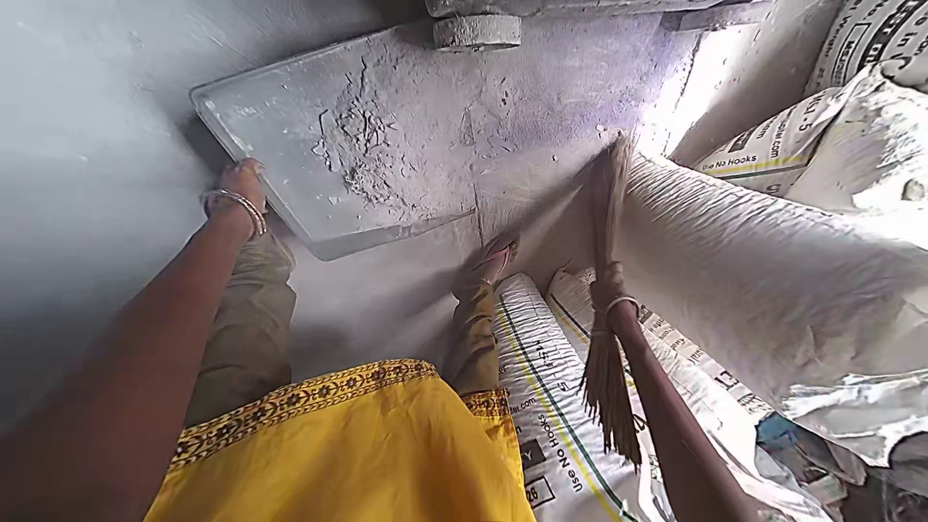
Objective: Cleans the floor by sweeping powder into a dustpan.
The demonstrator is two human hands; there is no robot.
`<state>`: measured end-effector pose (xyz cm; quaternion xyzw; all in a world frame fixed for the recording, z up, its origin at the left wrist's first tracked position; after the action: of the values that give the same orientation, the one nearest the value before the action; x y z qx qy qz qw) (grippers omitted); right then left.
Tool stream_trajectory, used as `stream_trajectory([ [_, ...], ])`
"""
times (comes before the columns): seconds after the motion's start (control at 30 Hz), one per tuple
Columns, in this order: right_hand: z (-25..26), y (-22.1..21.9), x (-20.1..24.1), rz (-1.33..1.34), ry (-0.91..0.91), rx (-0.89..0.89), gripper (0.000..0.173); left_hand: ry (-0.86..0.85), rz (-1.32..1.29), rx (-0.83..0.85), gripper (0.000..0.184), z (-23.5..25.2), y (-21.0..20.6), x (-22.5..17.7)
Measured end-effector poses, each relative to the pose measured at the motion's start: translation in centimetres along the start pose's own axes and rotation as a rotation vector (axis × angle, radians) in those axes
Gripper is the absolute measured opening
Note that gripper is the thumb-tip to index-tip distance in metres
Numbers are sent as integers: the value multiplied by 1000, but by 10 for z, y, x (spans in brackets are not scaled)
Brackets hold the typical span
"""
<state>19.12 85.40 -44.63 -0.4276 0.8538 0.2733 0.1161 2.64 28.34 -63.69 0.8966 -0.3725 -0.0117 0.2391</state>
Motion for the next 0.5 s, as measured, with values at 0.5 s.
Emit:
stream_trajectory([
  [0.5,-169,-59,68,-242,179,432,61,104,-296,96,49,-13,1,2],
])
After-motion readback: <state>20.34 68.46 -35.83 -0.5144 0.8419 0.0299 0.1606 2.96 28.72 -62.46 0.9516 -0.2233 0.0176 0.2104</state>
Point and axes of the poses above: each hand's wrist, its own z-axis towards the middle knuckle, its own y-axis out of the back of the hand, x = y × z, the point moved 10 cm from there along z, towards the middle knuckle, and after that the axes turned 10 degrees about y, right-handed, at the moved point
